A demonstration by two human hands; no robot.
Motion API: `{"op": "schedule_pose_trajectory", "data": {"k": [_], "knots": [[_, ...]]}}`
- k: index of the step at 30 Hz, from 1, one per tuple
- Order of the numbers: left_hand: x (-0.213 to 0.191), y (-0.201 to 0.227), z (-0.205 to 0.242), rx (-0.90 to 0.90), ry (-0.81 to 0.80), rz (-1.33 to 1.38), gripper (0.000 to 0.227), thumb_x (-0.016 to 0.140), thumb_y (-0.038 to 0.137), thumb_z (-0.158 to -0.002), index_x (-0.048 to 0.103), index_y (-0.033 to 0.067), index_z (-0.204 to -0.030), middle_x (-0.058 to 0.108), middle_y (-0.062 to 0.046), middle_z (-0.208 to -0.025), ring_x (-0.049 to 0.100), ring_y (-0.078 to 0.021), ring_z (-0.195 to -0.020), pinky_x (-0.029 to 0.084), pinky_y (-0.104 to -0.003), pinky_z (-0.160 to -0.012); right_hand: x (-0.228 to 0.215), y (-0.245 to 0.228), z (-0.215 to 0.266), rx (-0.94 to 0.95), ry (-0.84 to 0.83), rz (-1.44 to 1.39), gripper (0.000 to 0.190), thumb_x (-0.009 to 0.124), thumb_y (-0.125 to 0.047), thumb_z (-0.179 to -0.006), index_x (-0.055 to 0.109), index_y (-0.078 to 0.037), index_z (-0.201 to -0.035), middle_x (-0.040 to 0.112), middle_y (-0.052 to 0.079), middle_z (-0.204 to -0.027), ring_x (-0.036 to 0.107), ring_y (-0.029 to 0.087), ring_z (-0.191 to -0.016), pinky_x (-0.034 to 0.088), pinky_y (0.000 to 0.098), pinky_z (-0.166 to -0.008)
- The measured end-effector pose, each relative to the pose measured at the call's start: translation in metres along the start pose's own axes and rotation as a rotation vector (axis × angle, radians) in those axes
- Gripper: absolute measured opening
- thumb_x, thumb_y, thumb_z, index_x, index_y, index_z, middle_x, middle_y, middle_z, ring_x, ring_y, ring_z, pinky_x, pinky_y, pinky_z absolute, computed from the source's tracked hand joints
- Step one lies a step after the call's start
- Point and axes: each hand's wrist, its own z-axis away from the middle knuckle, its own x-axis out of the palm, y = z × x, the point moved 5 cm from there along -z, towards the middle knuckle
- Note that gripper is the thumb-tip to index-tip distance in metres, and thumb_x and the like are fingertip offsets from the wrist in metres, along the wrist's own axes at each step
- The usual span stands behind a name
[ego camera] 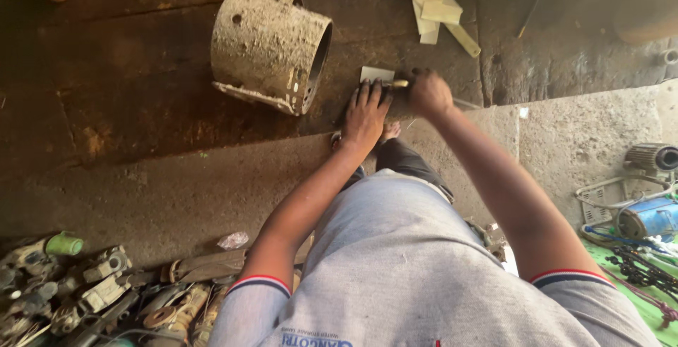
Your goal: The person repeatedly cuts small rectangular pieces of tape with scissors and applies them to the exterior surface of a cylindrical metal motor housing. The person rotates the housing to access different areas and continues applying tape pieces one at a time.
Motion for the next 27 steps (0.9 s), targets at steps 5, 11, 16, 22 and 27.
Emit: {"op": "schedule_pose_trajectory", "data": {"k": [5,11,16,22,27], "knots": [[0.006,-0.001,-0.012,-0.026,0.082,-0.031,0.033,0.056,0.016,-0.095,0.071,0.0131,-0.124,0.054,-0.015,-0.143,0.048,-0.0367,-0.136,0.042,-0.049,-0.114,-0.011,-0.012,0.004,0.094,0.003,0.0,0.035,0.066,-0.018,-0.094,0.07,-0.023,-0.128,0.069,0.012,-0.124,0.064,0.036,-0.12,0.055,0.0471,-0.093],[0.018,0.003,-0.027,0.045,0.062,-0.025,0.029,0.057,0.014,-0.093,0.07,0.0118,-0.119,0.058,-0.014,-0.14,0.055,-0.0342,-0.122,0.05,-0.046,-0.097,0.016,0.035,-0.039,0.16,-0.223,-0.215,0.045,0.072,-0.026,-0.092,0.062,-0.012,-0.133,0.066,0.02,-0.124,0.064,0.043,-0.113,0.054,0.0505,-0.093],[-0.003,0.0,-0.047,0.178,0.142,-0.063,0.036,0.058,0.013,-0.087,0.068,0.0159,-0.121,0.059,-0.016,-0.133,0.057,-0.033,-0.116,0.056,-0.043,-0.08,0.006,0.054,-0.041,0.156,0.225,-0.335,0.058,0.073,-0.039,-0.101,0.052,0.002,-0.137,0.06,0.029,-0.13,0.06,0.05,-0.118,0.051,0.0534,-0.099],[-0.059,-0.013,-0.048,-0.097,0.183,0.157,0.032,0.059,0.0,-0.095,0.062,0.0093,-0.126,0.06,-0.021,-0.13,0.067,-0.0393,-0.11,0.059,-0.044,-0.082,-0.069,0.009,-0.003,0.131,0.22,-0.241,0.053,0.074,-0.035,-0.096,0.055,-0.005,-0.135,0.058,0.024,-0.131,0.053,0.043,-0.121,0.042,0.0545,-0.1],[-0.101,-0.012,-0.025,-0.303,0.338,0.538,0.024,0.064,0.008,-0.097,0.063,0.0089,-0.121,0.07,-0.02,-0.112,0.069,-0.0412,-0.103,0.055,-0.045,-0.085,-0.134,-0.06,0.044,-0.418,0.38,-0.432,0.06,0.081,-0.022,-0.082,0.061,-0.011,-0.137,0.061,0.016,-0.132,0.056,0.039,-0.119,0.047,0.0491,-0.103]]}}
